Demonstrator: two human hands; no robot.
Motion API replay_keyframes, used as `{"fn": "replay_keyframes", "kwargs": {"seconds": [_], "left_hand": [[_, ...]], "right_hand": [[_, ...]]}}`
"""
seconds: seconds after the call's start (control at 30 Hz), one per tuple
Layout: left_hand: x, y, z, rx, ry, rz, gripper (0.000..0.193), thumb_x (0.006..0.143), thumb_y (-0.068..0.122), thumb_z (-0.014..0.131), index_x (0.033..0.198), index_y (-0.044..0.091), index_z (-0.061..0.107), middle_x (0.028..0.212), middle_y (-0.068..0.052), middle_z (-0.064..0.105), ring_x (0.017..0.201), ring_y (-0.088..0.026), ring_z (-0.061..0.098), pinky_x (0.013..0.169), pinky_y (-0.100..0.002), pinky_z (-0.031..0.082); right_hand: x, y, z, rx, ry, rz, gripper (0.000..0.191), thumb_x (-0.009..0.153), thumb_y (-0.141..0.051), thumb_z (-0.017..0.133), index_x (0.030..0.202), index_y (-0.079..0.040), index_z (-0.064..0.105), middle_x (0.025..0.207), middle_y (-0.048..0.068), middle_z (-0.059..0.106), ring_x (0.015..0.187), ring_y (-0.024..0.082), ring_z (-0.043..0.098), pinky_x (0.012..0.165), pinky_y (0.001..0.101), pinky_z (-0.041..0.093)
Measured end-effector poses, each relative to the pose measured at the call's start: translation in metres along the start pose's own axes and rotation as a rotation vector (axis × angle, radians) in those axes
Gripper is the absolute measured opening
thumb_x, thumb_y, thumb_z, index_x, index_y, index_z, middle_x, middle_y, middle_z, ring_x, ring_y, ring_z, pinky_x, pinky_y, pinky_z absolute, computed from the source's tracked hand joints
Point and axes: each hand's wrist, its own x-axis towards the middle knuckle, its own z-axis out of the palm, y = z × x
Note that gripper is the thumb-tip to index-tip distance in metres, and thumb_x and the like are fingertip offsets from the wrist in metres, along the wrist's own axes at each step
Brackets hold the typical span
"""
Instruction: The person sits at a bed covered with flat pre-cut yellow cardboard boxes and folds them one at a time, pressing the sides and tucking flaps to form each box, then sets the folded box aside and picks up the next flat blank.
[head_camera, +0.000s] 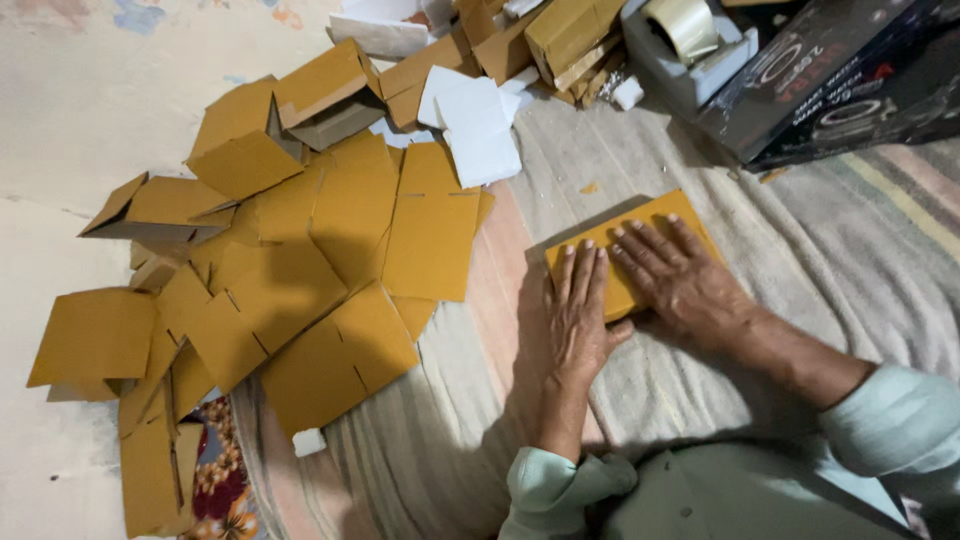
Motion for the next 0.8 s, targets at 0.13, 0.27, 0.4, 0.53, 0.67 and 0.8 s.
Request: {"fn": "replay_keyframes", "kwargs": {"seconds": [0.13,0.27,0.4,0.53,0.67,0.8], "left_hand": [[-0.019,-0.018,-0.004,0.015,0.063,-0.028,0.103,0.073,0.038,0.087,0.157,0.006,0.037,0.167,-0.010,0.030,0.156,-0.032,0.021,0.126,-0.059,0.014],[-0.022,-0.029,-0.003,0.031,0.068,-0.052,0.084,0.093,0.051,0.066,0.156,0.003,0.038,0.167,-0.013,0.030,0.156,-0.036,0.020,0.126,-0.060,0.014],[0.017,-0.014,0.012,-0.039,0.047,-0.078,0.060,0.112,0.042,0.038,0.159,0.005,0.038,0.169,-0.015,0.029,0.155,-0.042,0.015,0.122,-0.063,0.007],[0.050,-0.004,0.017,-0.047,0.126,-0.172,0.052,0.105,0.037,0.040,0.150,0.012,0.050,0.152,-0.015,0.049,0.143,-0.040,0.037,0.116,-0.059,0.026],[0.057,-0.014,0.006,-0.159,0.112,-0.305,0.047,0.104,0.044,0.047,0.135,0.011,0.058,0.134,-0.018,0.058,0.129,-0.040,0.050,0.109,-0.055,0.039],[0.049,-0.024,0.002,-0.247,0.146,-0.413,0.045,0.104,0.043,0.046,0.132,0.010,0.059,0.131,-0.020,0.060,0.126,-0.040,0.051,0.106,-0.056,0.041]], "right_hand": [[-0.017,0.028,0.007,0.108,0.119,0.058,0.094,0.077,-0.054,0.059,0.156,-0.009,0.035,0.166,0.013,0.031,0.150,0.027,0.023,0.122,0.0547,0.010],[-0.023,0.043,0.011,0.079,0.082,0.105,0.086,0.086,-0.056,0.046,0.156,-0.007,0.032,0.164,0.015,0.029,0.152,0.028,0.019,0.124,0.0525,0.009],[0.010,0.024,0.011,0.165,0.252,0.046,0.071,0.096,-0.047,0.039,0.151,-0.002,0.035,0.160,0.018,0.034,0.152,0.031,0.023,0.124,0.0510,0.012],[0.045,0.015,-0.004,0.073,0.141,0.045,0.068,0.094,-0.047,0.041,0.148,-0.006,0.045,0.152,0.018,0.046,0.145,0.034,0.035,0.120,0.0515,0.020],[0.046,0.032,-0.011,0.117,-0.099,0.106,0.054,0.103,-0.048,0.039,0.142,-0.016,0.056,0.141,0.011,0.057,0.133,0.033,0.049,0.116,0.0511,0.034],[0.032,0.045,-0.010,0.195,0.137,0.377,0.055,0.102,-0.050,0.042,0.140,-0.016,0.061,0.133,0.017,0.062,0.127,0.039,0.052,0.113,0.0585,0.033]]}}
